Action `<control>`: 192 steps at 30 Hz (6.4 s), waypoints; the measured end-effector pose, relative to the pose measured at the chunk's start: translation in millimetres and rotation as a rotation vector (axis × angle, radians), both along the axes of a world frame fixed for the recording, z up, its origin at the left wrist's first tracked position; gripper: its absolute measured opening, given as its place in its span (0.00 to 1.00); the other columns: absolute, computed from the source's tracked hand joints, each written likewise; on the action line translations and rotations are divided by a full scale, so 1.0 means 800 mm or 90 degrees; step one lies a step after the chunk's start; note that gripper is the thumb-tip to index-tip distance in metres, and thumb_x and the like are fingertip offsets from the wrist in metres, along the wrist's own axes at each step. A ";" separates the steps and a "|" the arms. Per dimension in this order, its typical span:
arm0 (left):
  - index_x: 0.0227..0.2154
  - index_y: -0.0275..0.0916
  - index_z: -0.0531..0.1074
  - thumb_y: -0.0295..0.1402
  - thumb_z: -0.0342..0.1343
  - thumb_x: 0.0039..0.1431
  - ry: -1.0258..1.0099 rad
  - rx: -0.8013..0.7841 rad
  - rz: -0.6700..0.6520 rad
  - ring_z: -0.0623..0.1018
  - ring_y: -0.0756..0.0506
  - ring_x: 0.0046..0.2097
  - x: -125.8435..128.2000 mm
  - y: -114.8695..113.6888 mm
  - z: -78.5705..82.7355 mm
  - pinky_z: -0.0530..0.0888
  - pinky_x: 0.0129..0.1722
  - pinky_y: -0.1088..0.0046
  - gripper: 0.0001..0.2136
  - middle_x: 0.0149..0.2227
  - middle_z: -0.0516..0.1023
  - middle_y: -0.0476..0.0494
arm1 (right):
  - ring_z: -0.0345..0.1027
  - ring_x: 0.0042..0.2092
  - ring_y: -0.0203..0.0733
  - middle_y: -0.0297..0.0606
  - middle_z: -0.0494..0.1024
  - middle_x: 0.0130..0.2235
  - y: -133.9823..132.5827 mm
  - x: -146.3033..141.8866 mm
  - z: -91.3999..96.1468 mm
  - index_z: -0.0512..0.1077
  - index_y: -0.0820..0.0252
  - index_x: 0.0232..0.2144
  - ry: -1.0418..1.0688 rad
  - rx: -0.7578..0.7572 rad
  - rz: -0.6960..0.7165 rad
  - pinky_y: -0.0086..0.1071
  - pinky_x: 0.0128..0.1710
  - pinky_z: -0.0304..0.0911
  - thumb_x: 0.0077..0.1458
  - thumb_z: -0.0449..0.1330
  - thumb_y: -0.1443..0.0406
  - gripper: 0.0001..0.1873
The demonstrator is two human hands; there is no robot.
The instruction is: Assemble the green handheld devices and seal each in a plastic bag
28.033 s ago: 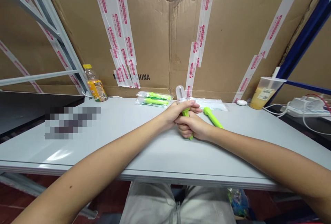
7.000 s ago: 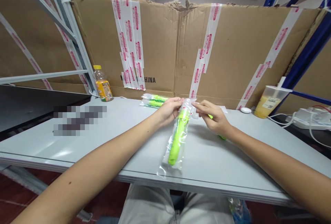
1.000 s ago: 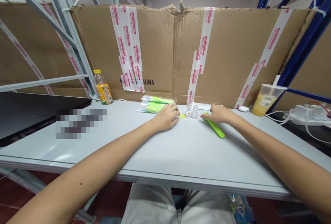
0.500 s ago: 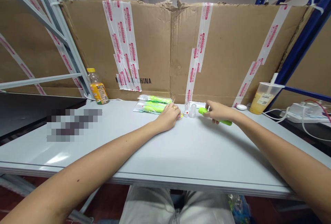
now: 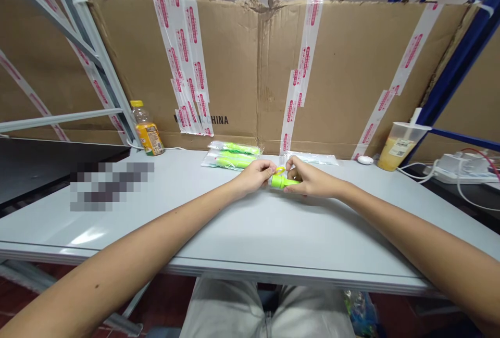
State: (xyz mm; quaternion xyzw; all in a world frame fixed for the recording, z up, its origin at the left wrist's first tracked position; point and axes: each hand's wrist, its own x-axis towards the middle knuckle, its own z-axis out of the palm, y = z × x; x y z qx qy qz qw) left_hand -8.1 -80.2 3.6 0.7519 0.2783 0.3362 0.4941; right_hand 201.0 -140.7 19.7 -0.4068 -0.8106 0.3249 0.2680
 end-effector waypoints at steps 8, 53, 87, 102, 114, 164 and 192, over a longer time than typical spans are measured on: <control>0.27 0.38 0.66 0.57 0.53 0.55 0.094 0.066 -0.047 0.61 0.52 0.23 -0.008 0.005 -0.003 0.56 0.24 0.74 0.23 0.20 0.59 0.54 | 0.63 0.32 0.39 0.34 0.75 0.33 0.002 0.003 0.000 0.68 0.56 0.57 -0.171 0.187 0.039 0.32 0.35 0.56 0.61 0.58 0.57 0.24; 0.32 0.37 0.69 0.43 0.56 0.59 -0.074 0.077 0.002 0.59 0.55 0.20 0.000 -0.016 0.028 0.55 0.21 0.76 0.12 0.18 0.58 0.57 | 0.52 0.16 0.33 0.24 0.66 0.21 0.002 -0.034 0.004 0.54 0.56 0.58 0.307 -0.113 -0.253 0.26 0.13 0.50 0.56 0.62 0.57 0.32; 0.48 0.37 0.70 0.42 0.63 0.55 0.027 0.202 -0.049 0.76 0.48 0.39 -0.016 -0.012 0.025 0.74 0.35 0.72 0.21 0.44 0.75 0.41 | 0.52 0.24 0.34 0.23 0.60 0.23 -0.002 -0.011 -0.012 0.58 0.54 0.44 0.110 0.084 -0.032 0.28 0.27 0.48 0.63 0.55 0.53 0.15; 0.49 0.36 0.74 0.38 0.63 0.55 0.039 0.146 -0.062 0.77 0.47 0.40 -0.014 -0.017 0.027 0.75 0.38 0.70 0.19 0.42 0.79 0.40 | 0.56 0.19 0.32 0.23 0.66 0.23 0.001 -0.008 -0.014 0.58 0.53 0.41 0.208 -0.009 0.023 0.26 0.18 0.52 0.63 0.55 0.50 0.16; 0.41 0.36 0.75 0.31 0.59 0.53 0.124 0.252 -0.054 0.76 0.48 0.37 -0.022 -0.014 0.035 0.73 0.36 0.72 0.12 0.38 0.78 0.44 | 0.60 0.17 0.33 0.28 0.73 0.25 -0.002 -0.016 -0.013 0.59 0.54 0.36 0.262 -0.118 0.014 0.27 0.17 0.54 0.59 0.57 0.48 0.19; 0.38 0.37 0.70 0.35 0.53 0.61 0.256 0.669 0.148 0.73 0.49 0.31 -0.019 -0.026 0.019 0.68 0.31 0.73 0.07 0.32 0.74 0.47 | 0.54 0.14 0.33 0.29 0.69 0.19 0.002 -0.028 -0.021 0.61 0.55 0.36 0.407 -0.316 -0.080 0.25 0.11 0.50 0.59 0.55 0.58 0.08; 0.32 0.38 0.68 0.26 0.51 0.60 0.115 0.645 0.202 0.69 0.50 0.31 0.004 -0.036 0.014 0.66 0.33 0.72 0.03 0.29 0.69 0.49 | 0.54 0.13 0.33 0.25 0.65 0.18 -0.001 -0.052 -0.028 0.54 0.52 0.31 0.357 -0.088 -0.292 0.25 0.09 0.49 0.65 0.49 0.53 0.14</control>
